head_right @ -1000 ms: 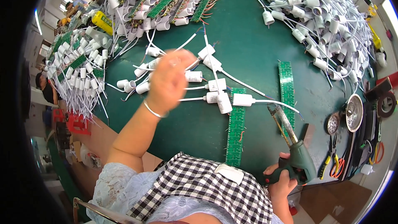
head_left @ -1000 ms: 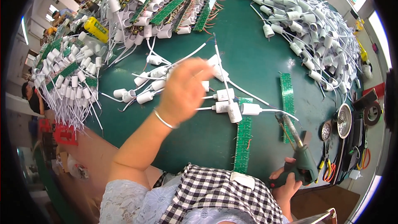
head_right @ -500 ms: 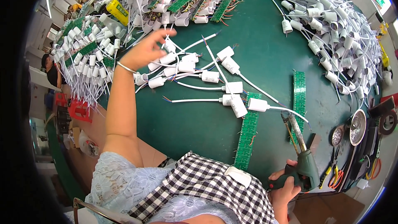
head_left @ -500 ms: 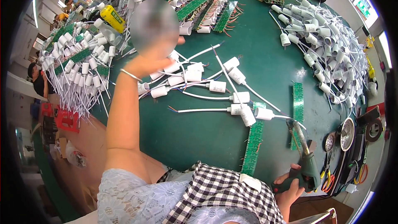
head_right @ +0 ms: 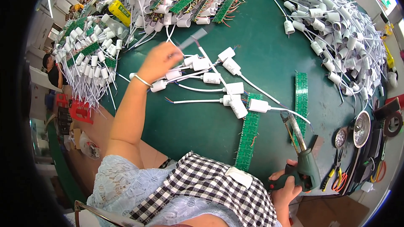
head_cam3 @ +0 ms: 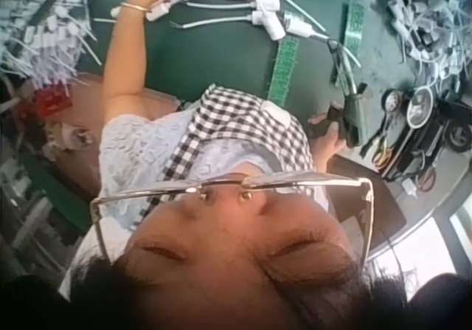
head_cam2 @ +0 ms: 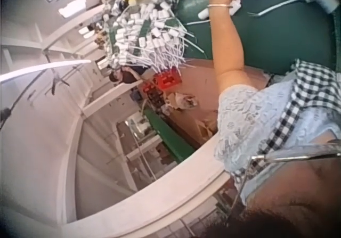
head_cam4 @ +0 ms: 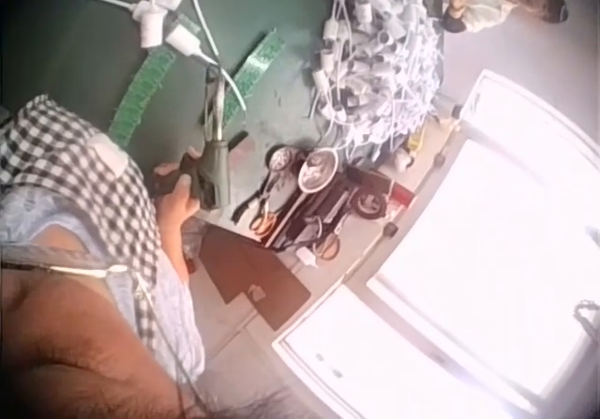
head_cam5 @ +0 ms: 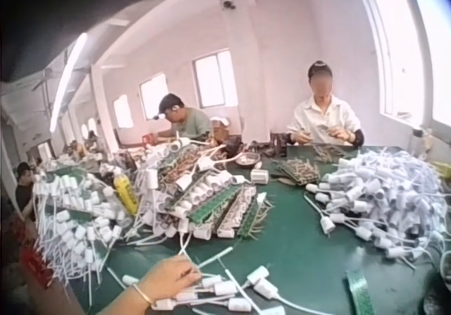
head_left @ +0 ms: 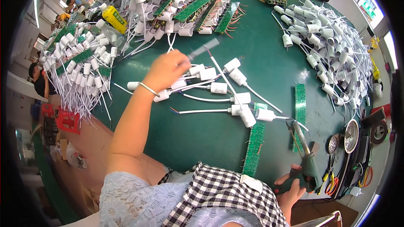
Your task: The person solders wires to LED circuit boards using a soldering iron, then assembles the soldered LED boards into plastic housings.
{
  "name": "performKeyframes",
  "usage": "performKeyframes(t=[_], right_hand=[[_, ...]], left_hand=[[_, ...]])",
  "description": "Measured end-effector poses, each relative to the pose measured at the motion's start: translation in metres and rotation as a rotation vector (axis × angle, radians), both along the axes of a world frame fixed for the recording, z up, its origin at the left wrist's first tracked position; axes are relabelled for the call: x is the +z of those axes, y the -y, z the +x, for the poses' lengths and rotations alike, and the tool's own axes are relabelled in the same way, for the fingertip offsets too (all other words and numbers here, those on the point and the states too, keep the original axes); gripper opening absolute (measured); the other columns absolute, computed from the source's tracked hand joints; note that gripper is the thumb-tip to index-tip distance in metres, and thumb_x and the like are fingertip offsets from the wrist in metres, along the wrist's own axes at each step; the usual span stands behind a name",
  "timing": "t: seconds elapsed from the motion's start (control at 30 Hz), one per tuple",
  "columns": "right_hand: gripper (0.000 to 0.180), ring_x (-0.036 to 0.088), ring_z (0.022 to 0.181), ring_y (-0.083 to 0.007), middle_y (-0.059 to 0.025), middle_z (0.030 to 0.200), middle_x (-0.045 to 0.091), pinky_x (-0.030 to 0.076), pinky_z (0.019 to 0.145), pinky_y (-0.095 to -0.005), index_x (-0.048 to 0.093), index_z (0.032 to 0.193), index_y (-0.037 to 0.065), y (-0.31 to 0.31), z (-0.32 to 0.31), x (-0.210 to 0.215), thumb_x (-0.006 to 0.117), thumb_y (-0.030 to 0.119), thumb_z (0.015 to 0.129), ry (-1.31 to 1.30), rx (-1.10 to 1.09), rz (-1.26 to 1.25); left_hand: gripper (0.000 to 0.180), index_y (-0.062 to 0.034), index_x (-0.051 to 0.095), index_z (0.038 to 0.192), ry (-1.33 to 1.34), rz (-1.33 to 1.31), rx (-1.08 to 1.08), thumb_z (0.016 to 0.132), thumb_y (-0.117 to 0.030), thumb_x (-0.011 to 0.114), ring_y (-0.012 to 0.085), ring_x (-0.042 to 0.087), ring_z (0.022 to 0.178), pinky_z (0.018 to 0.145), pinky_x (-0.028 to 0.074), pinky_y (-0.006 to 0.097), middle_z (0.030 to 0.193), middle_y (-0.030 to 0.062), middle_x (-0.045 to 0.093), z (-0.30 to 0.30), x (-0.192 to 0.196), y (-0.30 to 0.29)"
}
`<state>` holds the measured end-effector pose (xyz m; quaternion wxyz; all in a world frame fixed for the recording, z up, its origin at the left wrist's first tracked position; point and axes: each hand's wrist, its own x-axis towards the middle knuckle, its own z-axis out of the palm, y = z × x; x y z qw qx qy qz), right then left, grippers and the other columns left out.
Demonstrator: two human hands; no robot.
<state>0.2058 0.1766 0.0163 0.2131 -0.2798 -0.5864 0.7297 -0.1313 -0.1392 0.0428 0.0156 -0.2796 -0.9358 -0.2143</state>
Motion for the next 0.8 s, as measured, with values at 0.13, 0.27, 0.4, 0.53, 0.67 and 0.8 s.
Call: performKeyframes(t=[0.13,0.27,0.4,0.53,0.67,0.8], right_hand=[[0.048,0.053,0.052,-0.0196,-0.0109,0.061,0.055,0.047,0.053,-0.0302,0.046,0.116,-0.007,-0.003,0.003,-0.002,0.055,0.031,0.088,0.003,0.013,0.006],[0.046,0.054,0.052,-0.0197,-0.0116,0.062,0.055,0.047,0.053,-0.0307,0.046,0.116,-0.007,-0.001,0.0,-0.002,0.054,0.028,0.088,-0.004,-0.025,-0.016],[0.045,0.054,0.053,-0.0191,-0.0122,0.066,0.056,0.047,0.052,-0.031,0.046,0.117,-0.007,0.003,-0.002,0.001,0.053,0.027,0.088,-0.014,0.017,0.01],[0.045,0.054,0.053,-0.0189,-0.0122,0.068,0.057,0.047,0.052,-0.0311,0.045,0.117,-0.007,-0.001,-0.001,-0.002,0.053,0.027,0.088,-0.016,0.008,-0.004],[0.046,0.053,0.053,-0.0189,-0.0121,0.066,0.057,0.047,0.051,-0.031,0.045,0.117,-0.007,0.0,-0.005,-0.002,0.053,0.028,0.088,-0.027,-0.034,0.009],[0.047,0.053,0.052,-0.0196,-0.0119,0.063,0.055,0.047,0.051,-0.031,0.044,0.118,-0.007,0.003,-0.002,0.003,0.054,0.028,0.088,-0.028,0.03,0.007]], left_hand=[[0.018,-0.005,0.06,0.096,0.1,1.095,0.2,0.098,-0.021,0.053,0.0068,0.05,0.064,0.058,0.04,0.021,0.075,-0.0004,0.057,0.004,0.033,0.018],[0.024,-0.0031,0.058,0.104,0.485,1.366,0.168,0.099,-0.025,0.05,0.0108,0.055,0.067,0.058,0.045,0.024,0.084,0.0014,0.06,0.007,0.01,0.06],[0.037,-0.0005,0.052,0.123,0.47,1.338,0.752,0.094,-0.023,0.058,0.0124,0.056,0.079,0.068,0.049,0.028,0.11,0.0083,0.052,0.035,-0.028,0.065],[0.038,-0.0018,0.05,0.125,0.187,1.313,0.786,0.091,-0.016,0.06,0.0113,0.053,0.083,0.071,0.048,0.027,0.117,0.0089,0.048,0.047,-0.031,0.064],[0.026,-0.0092,0.064,0.111,-0.179,0.661,0.349,0.084,-0.009,0.064,0.0161,0.055,0.091,0.081,0.046,0.029,0.104,0.0053,0.06,0.026,-0.006,0.026],[0.032,-0.0123,0.065,0.107,-0.333,-0.015,0.16,0.077,-0.022,0.07,0.0285,0.053,0.102,0.089,0.041,0.04,0.104,0.0066,0.063,-0.007,0.004,-0.016]])
